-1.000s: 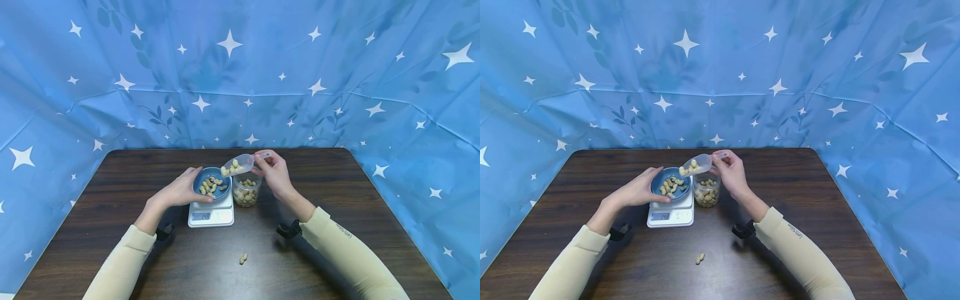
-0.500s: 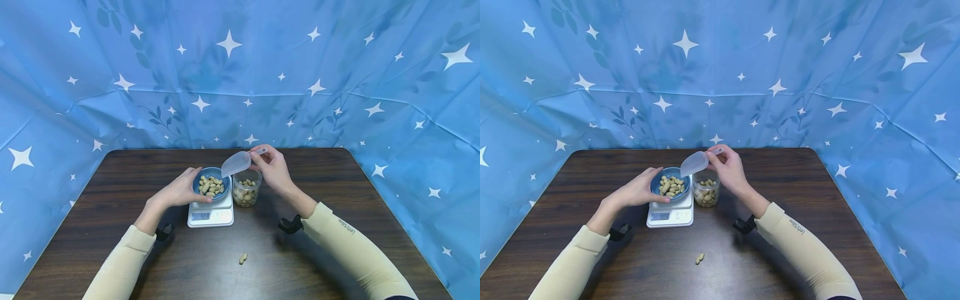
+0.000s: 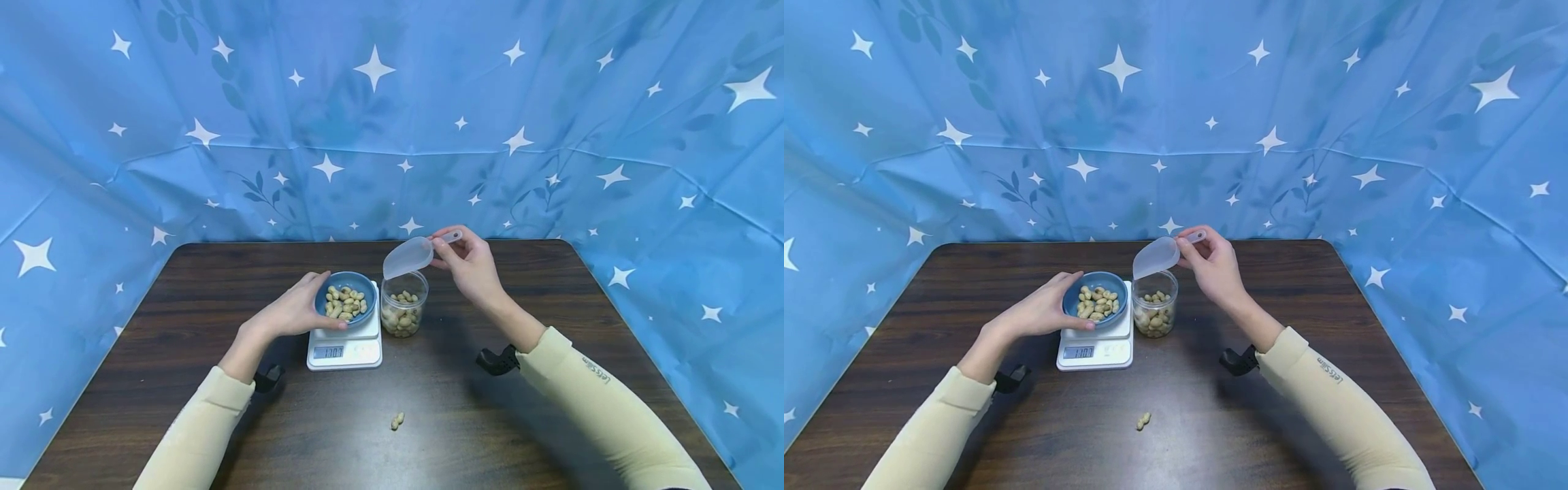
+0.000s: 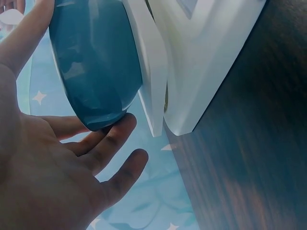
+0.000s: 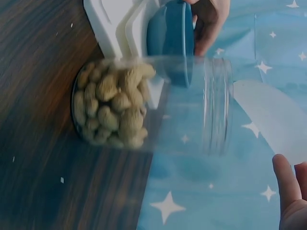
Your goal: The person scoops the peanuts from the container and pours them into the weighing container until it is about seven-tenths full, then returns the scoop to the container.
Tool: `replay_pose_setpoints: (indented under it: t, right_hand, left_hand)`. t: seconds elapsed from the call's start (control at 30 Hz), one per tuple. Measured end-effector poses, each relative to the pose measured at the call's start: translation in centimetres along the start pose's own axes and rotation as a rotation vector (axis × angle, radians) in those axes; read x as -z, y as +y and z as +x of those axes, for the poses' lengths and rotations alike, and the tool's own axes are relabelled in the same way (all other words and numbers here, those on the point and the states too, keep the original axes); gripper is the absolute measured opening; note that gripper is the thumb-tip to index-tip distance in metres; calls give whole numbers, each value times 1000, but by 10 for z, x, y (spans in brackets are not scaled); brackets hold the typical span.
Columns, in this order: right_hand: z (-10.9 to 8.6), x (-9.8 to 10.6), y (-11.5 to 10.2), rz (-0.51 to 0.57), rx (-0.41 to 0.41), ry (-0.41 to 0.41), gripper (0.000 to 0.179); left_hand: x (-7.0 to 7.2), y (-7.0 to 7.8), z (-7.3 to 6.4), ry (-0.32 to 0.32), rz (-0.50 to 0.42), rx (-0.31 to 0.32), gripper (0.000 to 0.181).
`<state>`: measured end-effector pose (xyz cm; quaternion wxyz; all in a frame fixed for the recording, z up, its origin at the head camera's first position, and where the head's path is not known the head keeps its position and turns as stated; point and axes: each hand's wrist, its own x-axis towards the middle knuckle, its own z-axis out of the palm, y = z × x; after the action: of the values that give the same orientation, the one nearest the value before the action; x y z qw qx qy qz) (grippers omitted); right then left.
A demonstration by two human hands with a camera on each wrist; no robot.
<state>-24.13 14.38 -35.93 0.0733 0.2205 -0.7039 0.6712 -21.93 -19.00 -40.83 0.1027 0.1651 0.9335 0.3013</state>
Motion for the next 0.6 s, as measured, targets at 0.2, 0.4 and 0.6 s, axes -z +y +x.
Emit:
replay_pose_setpoints:
  t: [0.2, 0.4, 0.6]
  right_hand:
    - [0, 15, -2, -57, -25, -20, 27]
    - [1, 20, -2, -139, -61, -77, 24]
    - [3, 20, -4, -273, -89, -138, 22]
  left_hand:
    - [2, -1, 0, -5, 29, 7, 119]
    - [3, 6, 3, 51, 45, -43, 109]
    - [0, 22, 12, 113, 16, -109, 104]
